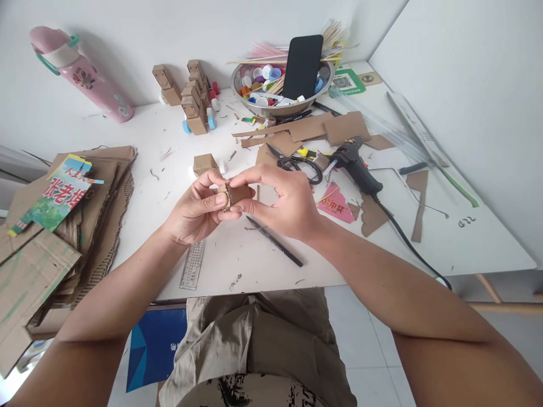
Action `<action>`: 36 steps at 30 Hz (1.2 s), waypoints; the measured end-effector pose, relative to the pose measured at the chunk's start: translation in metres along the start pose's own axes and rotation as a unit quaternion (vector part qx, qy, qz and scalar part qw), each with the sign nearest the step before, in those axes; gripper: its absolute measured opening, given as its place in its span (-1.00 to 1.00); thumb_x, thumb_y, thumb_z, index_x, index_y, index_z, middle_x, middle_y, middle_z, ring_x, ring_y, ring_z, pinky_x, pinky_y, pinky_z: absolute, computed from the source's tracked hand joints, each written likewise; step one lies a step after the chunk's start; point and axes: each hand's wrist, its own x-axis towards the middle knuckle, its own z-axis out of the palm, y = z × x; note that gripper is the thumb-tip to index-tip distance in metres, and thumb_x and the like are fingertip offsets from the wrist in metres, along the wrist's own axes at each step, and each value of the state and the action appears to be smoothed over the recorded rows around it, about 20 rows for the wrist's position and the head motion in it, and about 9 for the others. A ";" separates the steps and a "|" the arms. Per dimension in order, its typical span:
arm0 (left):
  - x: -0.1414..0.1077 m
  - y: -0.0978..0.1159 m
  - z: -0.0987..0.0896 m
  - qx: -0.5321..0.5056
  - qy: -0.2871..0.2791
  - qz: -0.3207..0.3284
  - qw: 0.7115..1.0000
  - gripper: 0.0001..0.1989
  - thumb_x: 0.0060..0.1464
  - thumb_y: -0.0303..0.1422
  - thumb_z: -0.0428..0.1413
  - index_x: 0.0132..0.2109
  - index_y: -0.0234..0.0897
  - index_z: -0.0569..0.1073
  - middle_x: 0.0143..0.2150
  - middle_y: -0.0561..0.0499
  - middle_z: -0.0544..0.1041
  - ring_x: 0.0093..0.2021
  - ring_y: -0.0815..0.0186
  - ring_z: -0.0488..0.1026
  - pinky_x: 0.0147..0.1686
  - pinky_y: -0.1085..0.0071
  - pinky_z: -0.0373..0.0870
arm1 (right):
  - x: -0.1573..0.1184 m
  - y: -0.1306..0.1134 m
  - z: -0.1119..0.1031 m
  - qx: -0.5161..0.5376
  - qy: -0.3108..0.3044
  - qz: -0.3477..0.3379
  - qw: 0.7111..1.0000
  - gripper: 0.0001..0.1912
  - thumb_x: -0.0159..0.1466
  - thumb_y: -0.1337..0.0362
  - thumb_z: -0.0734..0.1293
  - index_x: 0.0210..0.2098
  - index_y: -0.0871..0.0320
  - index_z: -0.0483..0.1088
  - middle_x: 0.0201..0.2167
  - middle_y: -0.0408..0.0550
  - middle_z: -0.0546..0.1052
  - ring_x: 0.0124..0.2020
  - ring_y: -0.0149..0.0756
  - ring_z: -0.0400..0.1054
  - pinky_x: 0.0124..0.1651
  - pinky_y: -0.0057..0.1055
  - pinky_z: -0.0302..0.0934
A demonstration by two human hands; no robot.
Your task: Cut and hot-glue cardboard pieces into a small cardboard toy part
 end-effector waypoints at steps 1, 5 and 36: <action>0.000 0.000 0.000 0.000 0.003 -0.002 1.000 -0.42 -0.21 -0.22 0.69 -0.27 -0.21 0.46 -0.28 0.16 0.70 -0.20 0.25 0.81 -0.35 0.55 0.74 | 0.000 0.000 0.000 -0.002 -0.003 0.005 1.000 -0.84 0.40 0.05 0.57 -0.09 -0.08 0.71 -0.18 -0.13 0.80 -0.21 -0.19 0.71 -0.07 -0.25 0.63; 0.000 0.000 0.000 0.005 0.013 -0.009 1.000 -0.38 -0.26 -0.21 0.70 -0.26 -0.21 0.44 -0.29 0.13 0.70 -0.16 0.20 0.82 -0.38 0.59 0.72 | 0.000 -0.001 -0.001 -0.012 -0.016 0.018 1.000 -0.82 0.38 0.06 0.59 -0.07 -0.08 0.71 -0.16 -0.13 0.80 -0.17 -0.16 0.72 -0.01 -0.23 0.64; 0.002 0.003 0.000 0.067 -0.027 0.037 0.997 -0.46 -0.13 -0.08 0.66 -0.28 -0.19 0.50 -0.43 0.20 0.62 -0.42 0.46 0.64 -0.34 0.54 0.70 | 0.004 0.001 -0.004 -0.002 -0.035 -0.021 0.999 -0.91 0.40 0.20 0.56 -0.11 -0.15 0.67 -0.05 -0.16 0.81 -0.05 -0.17 0.74 0.07 -0.22 0.65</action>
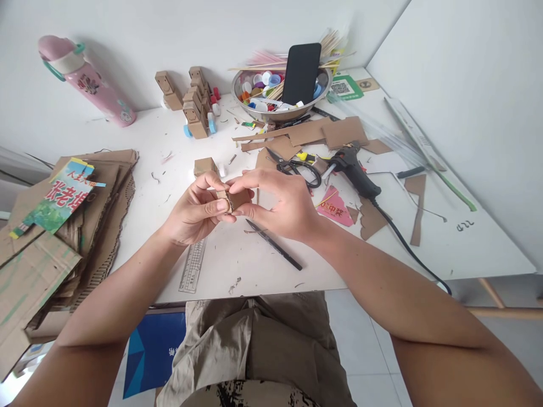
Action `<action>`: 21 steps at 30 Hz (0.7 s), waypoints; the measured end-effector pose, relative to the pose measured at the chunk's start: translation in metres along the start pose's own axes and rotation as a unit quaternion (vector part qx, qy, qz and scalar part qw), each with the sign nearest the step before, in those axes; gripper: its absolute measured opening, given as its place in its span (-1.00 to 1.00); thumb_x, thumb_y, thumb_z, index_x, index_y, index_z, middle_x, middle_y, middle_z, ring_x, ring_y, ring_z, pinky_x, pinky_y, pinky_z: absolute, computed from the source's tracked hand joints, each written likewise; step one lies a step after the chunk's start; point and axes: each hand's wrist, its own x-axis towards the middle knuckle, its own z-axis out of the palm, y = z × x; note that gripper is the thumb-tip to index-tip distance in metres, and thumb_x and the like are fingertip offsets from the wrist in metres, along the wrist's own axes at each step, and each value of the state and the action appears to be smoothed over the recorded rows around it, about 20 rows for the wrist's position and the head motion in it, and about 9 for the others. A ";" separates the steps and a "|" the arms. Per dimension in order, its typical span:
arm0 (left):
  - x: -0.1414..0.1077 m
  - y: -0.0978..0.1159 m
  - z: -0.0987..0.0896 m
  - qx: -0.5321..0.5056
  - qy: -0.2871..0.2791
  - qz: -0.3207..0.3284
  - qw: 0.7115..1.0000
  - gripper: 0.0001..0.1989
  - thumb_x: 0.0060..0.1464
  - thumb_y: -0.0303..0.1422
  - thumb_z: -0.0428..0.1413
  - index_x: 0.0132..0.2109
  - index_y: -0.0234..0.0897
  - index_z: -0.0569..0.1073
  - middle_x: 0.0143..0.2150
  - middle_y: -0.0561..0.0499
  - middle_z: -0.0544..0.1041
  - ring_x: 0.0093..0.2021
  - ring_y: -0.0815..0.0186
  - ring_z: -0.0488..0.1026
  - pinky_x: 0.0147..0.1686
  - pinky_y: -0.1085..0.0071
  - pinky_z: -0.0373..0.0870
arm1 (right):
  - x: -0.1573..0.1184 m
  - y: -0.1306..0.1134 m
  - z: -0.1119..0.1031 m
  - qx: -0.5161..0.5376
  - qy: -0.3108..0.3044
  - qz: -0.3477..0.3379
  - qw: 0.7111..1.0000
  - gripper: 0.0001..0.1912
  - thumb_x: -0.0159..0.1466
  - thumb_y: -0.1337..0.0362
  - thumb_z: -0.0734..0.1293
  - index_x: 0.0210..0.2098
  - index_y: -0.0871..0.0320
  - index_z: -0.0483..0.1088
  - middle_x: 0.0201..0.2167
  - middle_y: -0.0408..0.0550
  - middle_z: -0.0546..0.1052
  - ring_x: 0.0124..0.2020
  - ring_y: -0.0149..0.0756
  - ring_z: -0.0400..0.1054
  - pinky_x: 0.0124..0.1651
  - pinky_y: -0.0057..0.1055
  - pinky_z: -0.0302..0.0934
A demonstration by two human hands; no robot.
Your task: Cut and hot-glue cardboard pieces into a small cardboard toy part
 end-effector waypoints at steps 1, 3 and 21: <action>0.000 0.000 0.000 -0.002 -0.003 0.002 1.000 -0.47 -0.13 -0.09 0.65 -0.29 -0.20 0.50 -0.43 0.20 0.62 -0.44 0.47 0.63 -0.33 0.54 0.71 | 0.000 0.000 0.000 0.000 0.000 0.000 1.000 -0.92 0.40 0.19 0.55 -0.11 -0.15 0.67 -0.05 -0.16 0.81 -0.05 -0.17 0.74 0.07 -0.21 0.65; 0.001 -0.001 -0.001 -0.001 -0.005 -0.003 1.000 -0.46 -0.13 -0.08 0.65 -0.29 -0.20 0.49 -0.43 0.21 0.63 -0.47 0.49 0.61 -0.32 0.53 0.72 | 0.000 0.000 0.000 -0.003 0.000 -0.003 1.000 -0.93 0.41 0.18 0.55 -0.11 -0.15 0.67 -0.04 -0.16 0.81 -0.05 -0.17 0.74 0.07 -0.22 0.64; 0.000 -0.003 -0.004 0.024 0.004 -0.012 1.000 -0.43 -0.15 -0.03 0.65 -0.24 -0.18 0.49 -0.39 0.19 0.63 -0.40 0.44 0.67 -0.31 0.51 0.73 | -0.001 -0.002 -0.001 -0.001 -0.002 -0.015 1.000 -0.95 0.47 0.13 0.51 -0.08 -0.16 0.66 -0.05 -0.15 0.81 -0.06 -0.16 0.75 0.08 -0.20 0.63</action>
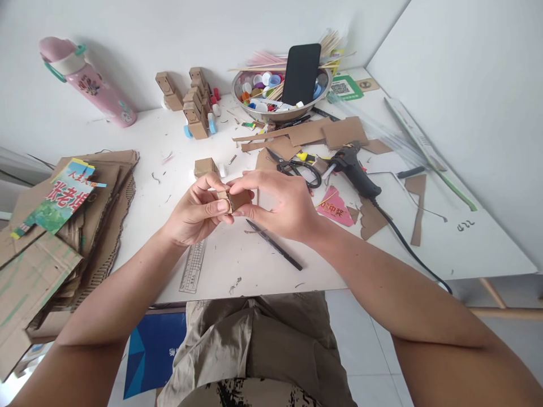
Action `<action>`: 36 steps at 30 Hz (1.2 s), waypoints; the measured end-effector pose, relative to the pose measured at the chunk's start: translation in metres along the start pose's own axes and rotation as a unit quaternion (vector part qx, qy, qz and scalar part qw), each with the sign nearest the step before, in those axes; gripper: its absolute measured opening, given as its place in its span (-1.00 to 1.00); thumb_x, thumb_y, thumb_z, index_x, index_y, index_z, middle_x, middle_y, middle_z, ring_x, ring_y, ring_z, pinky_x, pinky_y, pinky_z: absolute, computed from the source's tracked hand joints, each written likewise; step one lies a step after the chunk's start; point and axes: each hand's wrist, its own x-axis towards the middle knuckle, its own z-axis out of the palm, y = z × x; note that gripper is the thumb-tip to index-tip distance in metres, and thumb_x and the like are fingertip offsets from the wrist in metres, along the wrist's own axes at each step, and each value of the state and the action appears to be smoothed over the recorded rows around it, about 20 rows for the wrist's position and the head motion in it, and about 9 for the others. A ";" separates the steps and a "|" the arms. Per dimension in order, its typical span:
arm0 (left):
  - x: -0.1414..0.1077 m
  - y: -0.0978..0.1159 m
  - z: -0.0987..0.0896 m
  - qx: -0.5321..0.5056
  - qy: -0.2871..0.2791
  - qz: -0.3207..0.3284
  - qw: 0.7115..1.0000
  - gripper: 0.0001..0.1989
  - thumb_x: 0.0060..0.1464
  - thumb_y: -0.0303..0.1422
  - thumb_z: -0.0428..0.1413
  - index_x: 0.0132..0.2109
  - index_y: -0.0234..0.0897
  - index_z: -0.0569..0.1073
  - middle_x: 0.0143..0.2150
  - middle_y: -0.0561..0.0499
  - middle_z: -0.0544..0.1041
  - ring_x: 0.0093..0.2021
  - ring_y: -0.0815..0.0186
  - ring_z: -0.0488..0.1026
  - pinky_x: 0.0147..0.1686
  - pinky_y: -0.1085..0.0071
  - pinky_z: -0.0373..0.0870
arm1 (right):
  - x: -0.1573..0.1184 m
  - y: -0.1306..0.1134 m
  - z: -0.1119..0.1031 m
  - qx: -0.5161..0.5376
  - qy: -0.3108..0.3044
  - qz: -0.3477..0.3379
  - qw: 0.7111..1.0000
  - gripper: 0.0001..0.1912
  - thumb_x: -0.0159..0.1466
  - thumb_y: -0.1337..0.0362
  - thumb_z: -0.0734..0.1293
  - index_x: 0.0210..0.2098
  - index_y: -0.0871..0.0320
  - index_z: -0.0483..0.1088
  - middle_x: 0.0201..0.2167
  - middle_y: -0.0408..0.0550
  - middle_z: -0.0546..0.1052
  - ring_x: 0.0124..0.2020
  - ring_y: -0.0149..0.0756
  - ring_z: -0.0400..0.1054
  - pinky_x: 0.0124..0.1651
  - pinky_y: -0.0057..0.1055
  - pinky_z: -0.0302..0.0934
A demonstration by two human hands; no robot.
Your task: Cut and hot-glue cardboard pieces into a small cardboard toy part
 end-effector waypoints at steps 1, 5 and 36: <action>0.000 -0.001 -0.001 0.005 -0.001 0.003 1.000 -0.43 -0.14 -0.03 0.64 -0.24 -0.18 0.50 -0.39 0.18 0.63 -0.38 0.42 0.68 -0.31 0.50 0.73 | 0.000 0.000 0.000 0.002 -0.001 0.005 1.000 -0.95 0.46 0.11 0.51 -0.09 -0.16 0.66 -0.05 -0.15 0.81 -0.06 -0.15 0.75 0.08 -0.18 0.63; 0.000 -0.002 -0.001 0.014 -0.002 0.012 1.000 -0.44 -0.12 0.00 0.63 -0.24 -0.18 0.50 -0.39 0.18 0.63 -0.36 0.40 0.69 -0.33 0.51 0.72 | 0.001 -0.002 0.001 0.009 -0.002 0.020 1.000 -0.94 0.46 0.07 0.51 -0.11 -0.16 0.66 -0.05 -0.14 0.81 -0.02 -0.12 0.74 0.11 -0.14 0.63; 0.000 0.000 -0.001 -0.008 0.001 -0.018 1.000 -0.42 -0.17 -0.03 0.65 -0.24 -0.17 0.49 -0.41 0.22 0.59 -0.40 0.42 0.66 -0.26 0.45 0.76 | -0.001 -0.001 0.002 0.011 -0.006 0.066 0.998 -0.88 0.41 0.01 0.53 -0.15 -0.15 0.66 -0.06 -0.15 0.80 -0.10 -0.15 0.71 0.04 -0.15 0.59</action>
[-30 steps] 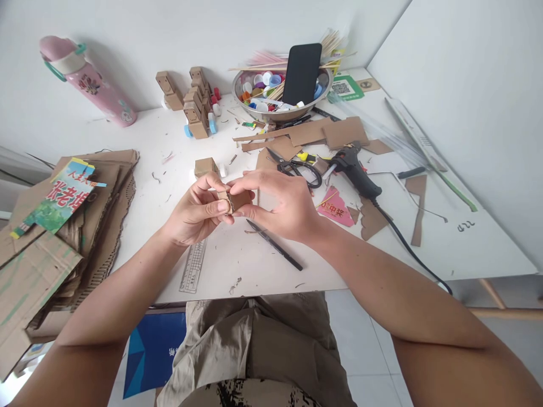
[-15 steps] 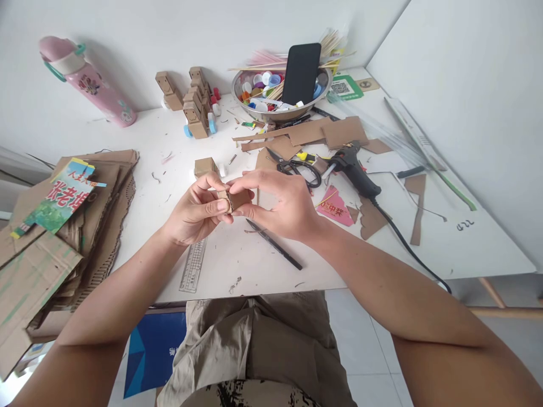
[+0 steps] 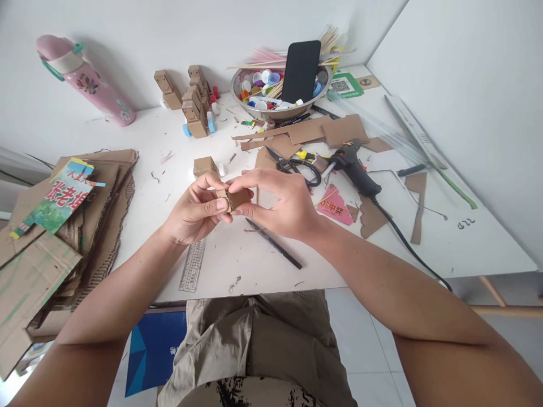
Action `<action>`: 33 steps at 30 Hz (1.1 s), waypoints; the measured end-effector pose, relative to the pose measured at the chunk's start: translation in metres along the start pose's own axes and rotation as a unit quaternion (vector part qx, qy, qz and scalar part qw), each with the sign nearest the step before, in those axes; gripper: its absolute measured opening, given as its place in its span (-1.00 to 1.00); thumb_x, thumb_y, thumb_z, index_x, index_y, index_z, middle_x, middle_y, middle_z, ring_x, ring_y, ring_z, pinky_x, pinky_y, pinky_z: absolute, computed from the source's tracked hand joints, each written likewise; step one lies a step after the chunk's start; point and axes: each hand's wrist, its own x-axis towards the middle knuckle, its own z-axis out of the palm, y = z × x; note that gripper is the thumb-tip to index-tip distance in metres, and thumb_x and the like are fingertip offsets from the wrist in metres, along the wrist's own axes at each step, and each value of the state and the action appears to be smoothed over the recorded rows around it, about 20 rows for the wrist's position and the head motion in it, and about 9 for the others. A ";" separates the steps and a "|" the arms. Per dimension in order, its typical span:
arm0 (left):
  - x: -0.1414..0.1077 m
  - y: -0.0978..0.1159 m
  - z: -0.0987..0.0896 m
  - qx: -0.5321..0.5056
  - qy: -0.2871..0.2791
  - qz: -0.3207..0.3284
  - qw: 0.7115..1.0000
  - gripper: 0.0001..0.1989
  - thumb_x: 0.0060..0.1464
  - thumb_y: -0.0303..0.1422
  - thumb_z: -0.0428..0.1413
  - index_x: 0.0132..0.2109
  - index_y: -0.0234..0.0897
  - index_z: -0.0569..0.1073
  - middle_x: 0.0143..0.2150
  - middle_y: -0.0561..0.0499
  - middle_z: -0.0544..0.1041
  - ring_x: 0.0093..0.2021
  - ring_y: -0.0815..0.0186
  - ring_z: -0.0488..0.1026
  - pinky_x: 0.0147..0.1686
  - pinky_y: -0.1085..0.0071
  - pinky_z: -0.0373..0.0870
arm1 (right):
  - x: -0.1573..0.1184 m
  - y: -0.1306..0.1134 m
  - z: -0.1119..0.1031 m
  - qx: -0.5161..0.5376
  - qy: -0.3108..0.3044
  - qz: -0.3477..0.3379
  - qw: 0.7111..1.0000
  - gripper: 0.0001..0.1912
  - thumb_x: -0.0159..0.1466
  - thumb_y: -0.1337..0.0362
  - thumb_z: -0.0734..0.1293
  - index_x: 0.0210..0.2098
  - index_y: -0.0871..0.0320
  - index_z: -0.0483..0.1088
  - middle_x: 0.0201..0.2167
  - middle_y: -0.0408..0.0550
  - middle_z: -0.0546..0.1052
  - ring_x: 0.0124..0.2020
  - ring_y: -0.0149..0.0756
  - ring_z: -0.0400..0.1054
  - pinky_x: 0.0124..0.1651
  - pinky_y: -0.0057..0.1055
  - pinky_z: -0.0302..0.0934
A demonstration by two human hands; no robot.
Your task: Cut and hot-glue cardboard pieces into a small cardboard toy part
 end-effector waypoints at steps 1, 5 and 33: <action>0.000 0.000 0.000 0.000 0.003 0.000 1.000 -0.42 -0.18 -0.03 0.66 -0.25 -0.17 0.49 -0.41 0.22 0.59 -0.41 0.43 0.66 -0.26 0.45 0.77 | 0.000 -0.001 0.000 0.000 -0.001 0.007 1.000 -0.88 0.40 0.01 0.53 -0.15 -0.16 0.66 -0.06 -0.15 0.80 -0.10 -0.14 0.71 0.05 -0.14 0.59; 0.000 0.001 0.002 -0.005 0.009 0.009 1.000 -0.41 -0.19 -0.06 0.67 -0.27 -0.18 0.48 -0.42 0.22 0.60 -0.47 0.48 0.61 -0.32 0.52 0.73 | 0.001 -0.003 0.000 0.005 -0.002 0.019 1.000 -0.90 0.38 0.03 0.54 -0.16 -0.16 0.66 -0.05 -0.15 0.81 -0.08 -0.12 0.71 0.07 -0.12 0.60; 0.002 -0.009 -0.001 -0.091 0.082 -0.052 0.991 -0.65 0.03 -0.39 0.57 -0.25 -0.19 0.53 -0.25 0.14 0.60 -0.24 0.47 0.70 -0.20 0.66 0.71 | 0.004 -0.008 0.002 -0.024 -0.001 0.053 0.998 -0.76 0.42 -0.01 0.53 -0.02 -0.06 0.70 -0.06 -0.05 0.80 -0.07 -0.06 0.70 0.09 -0.12 0.60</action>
